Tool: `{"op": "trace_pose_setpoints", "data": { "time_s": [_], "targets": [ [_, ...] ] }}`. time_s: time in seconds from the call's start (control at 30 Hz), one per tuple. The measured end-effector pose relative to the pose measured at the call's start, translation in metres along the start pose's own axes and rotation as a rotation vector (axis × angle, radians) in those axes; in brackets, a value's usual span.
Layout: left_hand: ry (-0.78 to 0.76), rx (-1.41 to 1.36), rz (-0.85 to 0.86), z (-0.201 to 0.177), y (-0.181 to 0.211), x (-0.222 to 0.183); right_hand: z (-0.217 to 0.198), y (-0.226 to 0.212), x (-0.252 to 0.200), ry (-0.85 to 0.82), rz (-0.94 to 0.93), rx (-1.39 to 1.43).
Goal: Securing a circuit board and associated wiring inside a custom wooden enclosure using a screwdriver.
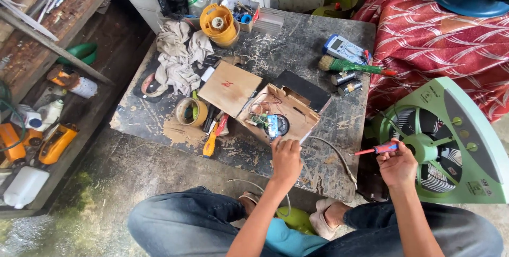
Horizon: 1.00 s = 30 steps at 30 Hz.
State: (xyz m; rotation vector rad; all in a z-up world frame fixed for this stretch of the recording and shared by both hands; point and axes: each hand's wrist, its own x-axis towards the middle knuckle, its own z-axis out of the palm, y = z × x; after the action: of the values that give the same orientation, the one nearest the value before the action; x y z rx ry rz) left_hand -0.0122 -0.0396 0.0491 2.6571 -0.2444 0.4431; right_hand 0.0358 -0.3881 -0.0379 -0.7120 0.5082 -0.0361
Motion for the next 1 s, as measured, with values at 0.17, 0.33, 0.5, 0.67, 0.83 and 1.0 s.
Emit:
{"op": "trace_pose_setpoints", "data": {
  "time_s": [0.17, 0.33, 0.5, 0.67, 0.83, 1.0],
  "targets": [
    [-0.096, -0.045, -0.102, -0.001, 0.031, 0.013, 0.014, -0.001, -0.011, 0.07, 0.026, 0.016],
    [0.023, -0.303, -0.093, -0.022, 0.042, 0.03, 0.008, -0.01, -0.012, 0.073, 0.034, 0.027],
    [0.819, -0.606, -0.493, -0.049, -0.027, 0.027, -0.006, -0.021, -0.014, 0.073, 0.013, 0.088],
    [0.748, -1.228, -1.145, -0.035, -0.151, 0.039, -0.001, -0.019, -0.014, 0.169, 0.081, 0.129],
    [0.464, -1.607, -1.312, -0.038, -0.181, 0.06, 0.009, -0.017, -0.02, 0.182, 0.075, 0.126],
    [0.573, -1.596, -1.166, -0.027, -0.183, 0.06, 0.021, -0.02, -0.029, 0.141, 0.07, 0.08]
  ]
}}
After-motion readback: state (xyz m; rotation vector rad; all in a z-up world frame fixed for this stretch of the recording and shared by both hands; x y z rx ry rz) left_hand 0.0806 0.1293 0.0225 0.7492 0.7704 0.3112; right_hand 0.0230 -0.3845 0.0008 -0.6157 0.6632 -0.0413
